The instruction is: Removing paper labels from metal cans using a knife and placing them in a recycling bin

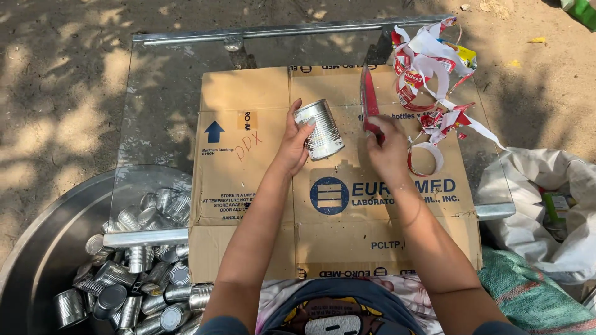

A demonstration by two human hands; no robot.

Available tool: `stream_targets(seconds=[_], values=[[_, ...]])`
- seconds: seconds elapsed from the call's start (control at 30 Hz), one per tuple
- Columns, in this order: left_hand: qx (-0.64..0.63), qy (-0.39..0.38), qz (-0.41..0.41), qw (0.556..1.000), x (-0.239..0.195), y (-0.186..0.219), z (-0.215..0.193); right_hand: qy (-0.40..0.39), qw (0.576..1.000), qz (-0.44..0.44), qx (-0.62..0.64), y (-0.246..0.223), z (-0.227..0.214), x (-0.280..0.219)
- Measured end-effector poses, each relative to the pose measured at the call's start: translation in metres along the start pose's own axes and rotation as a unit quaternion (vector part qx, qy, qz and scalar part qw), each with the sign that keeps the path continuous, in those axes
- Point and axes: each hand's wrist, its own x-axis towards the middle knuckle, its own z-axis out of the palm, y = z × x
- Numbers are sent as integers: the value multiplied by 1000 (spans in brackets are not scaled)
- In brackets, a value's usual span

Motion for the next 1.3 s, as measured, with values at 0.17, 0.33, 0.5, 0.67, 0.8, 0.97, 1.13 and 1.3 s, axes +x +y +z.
stream_targets(seconds=[0.17,0.33,0.5,0.67,0.8,0.97,1.13,1.3], values=[[-85,-33,-58,994,1,-4,-23,75,985,-2,-158,11,7,-1],[-102,-40,-93,990,-5,7,-17,39,979,66,-191,35,12,13],[-122,-27,-135,983,18,-48,-72,-3,977,115,-179,26,11,32],[-134,7,-159,978,10,-51,-85,-25,982,190,-6,69,14,58],[-130,15,-157,979,-14,13,-20,-20,965,126,228,27,7,76],[-123,21,-187,974,-14,29,-7,-69,927,28,368,-28,7,96],[-128,-3,-230,965,-7,7,-28,-146,944,-161,246,-74,9,96],[-158,1,-235,959,0,4,-35,-123,943,-271,148,-77,19,86]])
